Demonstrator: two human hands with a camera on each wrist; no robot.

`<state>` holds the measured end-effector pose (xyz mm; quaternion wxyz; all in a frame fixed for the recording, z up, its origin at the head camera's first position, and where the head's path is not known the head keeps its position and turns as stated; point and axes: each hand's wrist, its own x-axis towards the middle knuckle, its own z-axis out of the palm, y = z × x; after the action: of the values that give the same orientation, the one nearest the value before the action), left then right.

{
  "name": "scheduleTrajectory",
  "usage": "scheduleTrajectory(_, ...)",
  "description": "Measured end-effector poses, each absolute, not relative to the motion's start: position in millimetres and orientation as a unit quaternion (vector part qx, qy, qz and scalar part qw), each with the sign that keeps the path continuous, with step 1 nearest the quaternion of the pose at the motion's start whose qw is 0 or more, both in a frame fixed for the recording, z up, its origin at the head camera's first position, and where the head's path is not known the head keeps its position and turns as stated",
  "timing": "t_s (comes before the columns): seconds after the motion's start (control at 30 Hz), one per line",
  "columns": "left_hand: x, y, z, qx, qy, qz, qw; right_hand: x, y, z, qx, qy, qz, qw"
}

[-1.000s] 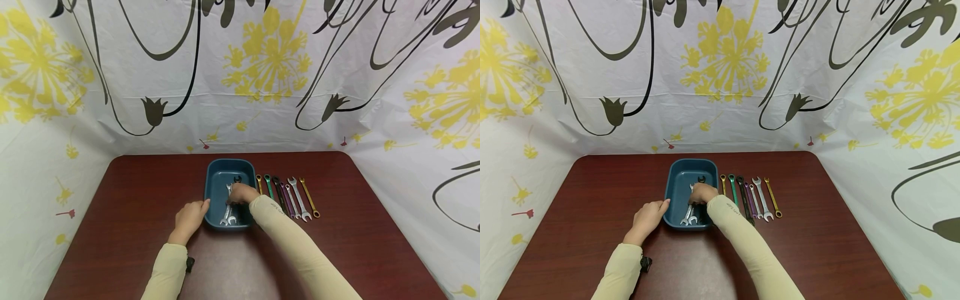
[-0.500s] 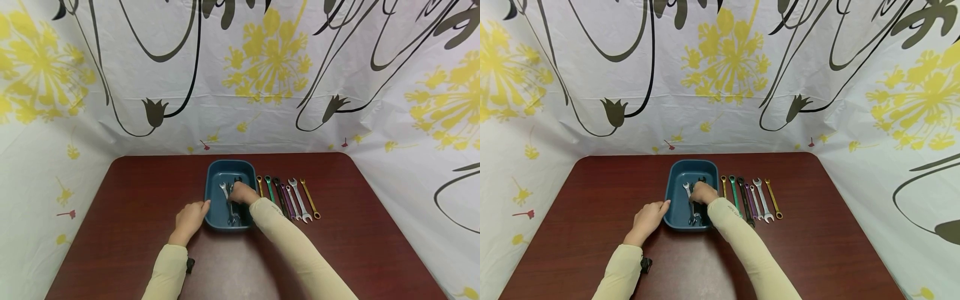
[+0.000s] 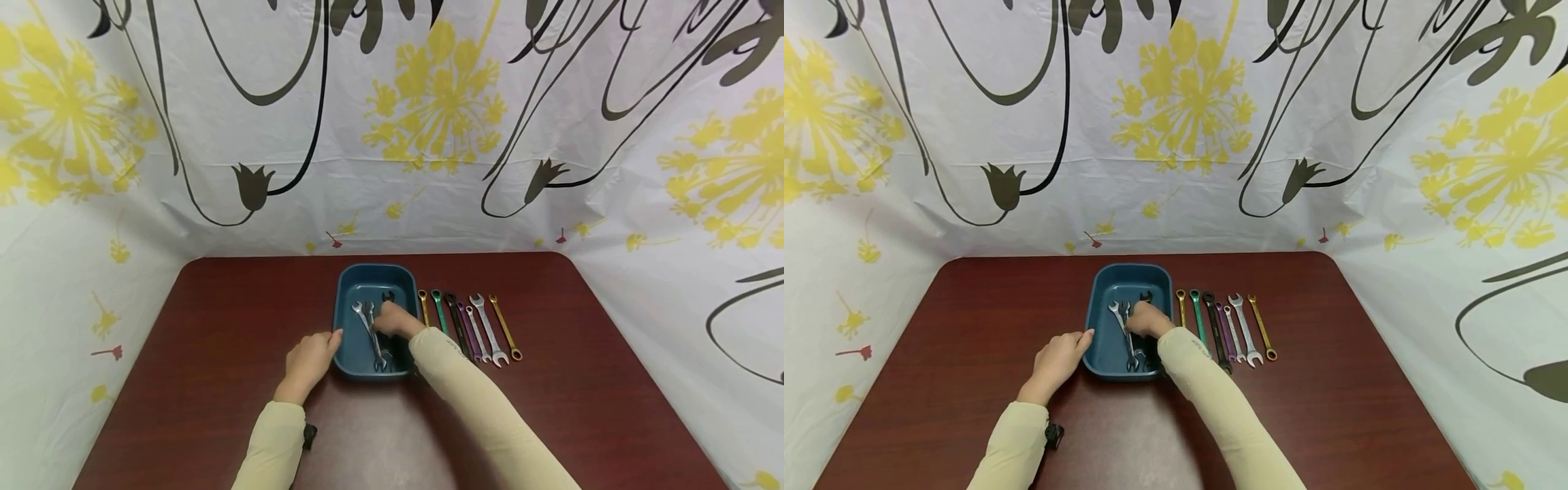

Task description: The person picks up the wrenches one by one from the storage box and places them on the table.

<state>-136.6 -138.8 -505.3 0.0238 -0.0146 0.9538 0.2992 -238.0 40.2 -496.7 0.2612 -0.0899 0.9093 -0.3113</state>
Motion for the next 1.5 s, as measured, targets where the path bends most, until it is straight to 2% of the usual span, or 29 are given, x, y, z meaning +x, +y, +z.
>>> scheduleTrajectory(0.27,-136.5,-138.1,-506.3,-0.017,0.954,0.299,0.030,-236.0,43.0,-498.7,-0.099,0.908,-0.325,0.245)
scheduleTrajectory(0.5,-137.5,-139.3,-507.2,-0.017,0.952,0.304,0.032,-237.3,43.9,-491.3,-0.089,0.896,-0.344,0.266)
scheduleTrajectory(0.87,-138.2,-140.4,-506.9,-0.015,0.953,0.300,0.032,-250.3,53.0,-459.8,-0.136,0.881,-0.361,0.274)
scheduleTrajectory(1.5,-137.9,-139.0,-506.5,-0.018,0.952,0.303,0.042,-266.2,104.0,-433.1,-0.123,0.876,-0.371,0.283)
